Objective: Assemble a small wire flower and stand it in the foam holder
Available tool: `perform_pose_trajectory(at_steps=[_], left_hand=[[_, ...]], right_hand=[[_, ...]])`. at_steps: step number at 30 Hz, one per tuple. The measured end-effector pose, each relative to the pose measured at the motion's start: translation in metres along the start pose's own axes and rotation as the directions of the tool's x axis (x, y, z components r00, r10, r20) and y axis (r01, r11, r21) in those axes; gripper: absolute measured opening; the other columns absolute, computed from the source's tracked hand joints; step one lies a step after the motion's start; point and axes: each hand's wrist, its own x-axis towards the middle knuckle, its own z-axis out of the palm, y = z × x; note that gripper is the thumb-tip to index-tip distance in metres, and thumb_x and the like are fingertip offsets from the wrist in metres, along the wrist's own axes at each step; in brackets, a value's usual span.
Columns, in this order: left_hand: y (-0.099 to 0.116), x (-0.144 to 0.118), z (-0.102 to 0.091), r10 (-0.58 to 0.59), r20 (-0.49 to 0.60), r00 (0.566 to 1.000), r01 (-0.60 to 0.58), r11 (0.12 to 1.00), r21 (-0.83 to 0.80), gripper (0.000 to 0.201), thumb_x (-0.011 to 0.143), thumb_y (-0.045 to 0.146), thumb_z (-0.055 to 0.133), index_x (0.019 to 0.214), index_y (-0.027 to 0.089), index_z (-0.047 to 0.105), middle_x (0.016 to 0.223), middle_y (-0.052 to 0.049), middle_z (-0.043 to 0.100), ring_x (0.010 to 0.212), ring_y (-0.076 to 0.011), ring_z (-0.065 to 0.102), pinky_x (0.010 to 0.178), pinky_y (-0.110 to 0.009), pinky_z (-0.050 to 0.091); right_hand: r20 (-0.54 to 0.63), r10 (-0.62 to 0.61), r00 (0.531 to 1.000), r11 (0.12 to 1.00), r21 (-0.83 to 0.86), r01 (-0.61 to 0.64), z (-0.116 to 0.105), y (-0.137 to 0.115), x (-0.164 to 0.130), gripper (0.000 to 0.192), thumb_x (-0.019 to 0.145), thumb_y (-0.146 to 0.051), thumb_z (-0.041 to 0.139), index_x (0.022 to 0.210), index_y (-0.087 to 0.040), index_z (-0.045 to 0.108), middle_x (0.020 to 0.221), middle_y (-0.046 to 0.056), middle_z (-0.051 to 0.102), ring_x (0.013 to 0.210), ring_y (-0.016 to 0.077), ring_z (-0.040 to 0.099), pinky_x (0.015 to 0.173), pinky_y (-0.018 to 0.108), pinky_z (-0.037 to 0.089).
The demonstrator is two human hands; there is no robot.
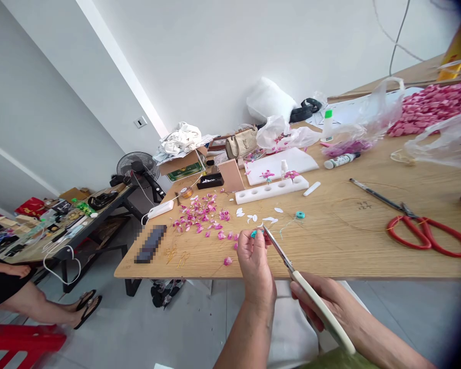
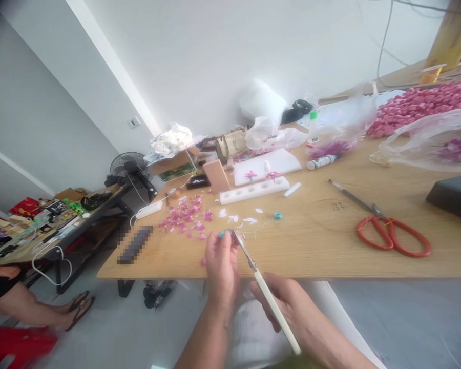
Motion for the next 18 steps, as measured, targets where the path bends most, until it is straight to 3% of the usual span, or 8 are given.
perform_pose_trajectory(at_steps=[9,18], left_hand=[[-0.0037,0.0005,0.0007,0.003,-0.014,1.0,-0.003,1.0,-0.015,0.027,0.08,0.042,0.068,0.073,0.019,0.056,0.073,0.001,0.06,0.074,-0.0133,0.059,0.079,-0.028,0.046],[-0.0034,0.0009,0.0,0.001,-0.012,1.0,-0.001,1.0,-0.014,0.024,0.081,0.039,0.066,0.074,0.018,0.056,0.074,0.0,0.06,0.075,-0.0131,0.056,0.08,-0.029,0.045]], right_hand=[[0.02,-0.007,1.0,1.0,0.03,0.006,0.0006,0.001,0.0031,0.046,0.087,-0.061,0.041,0.066,-0.021,0.044,0.049,-0.004,0.045,0.049,0.0124,0.04,0.054,0.026,0.031],[0.01,-0.028,1.0,0.999,-0.017,0.028,0.0004,0.0058,0.003,0.042,0.093,-0.05,0.037,0.064,-0.02,0.043,0.053,-0.003,0.047,0.054,0.0135,0.044,0.058,0.027,0.033]])
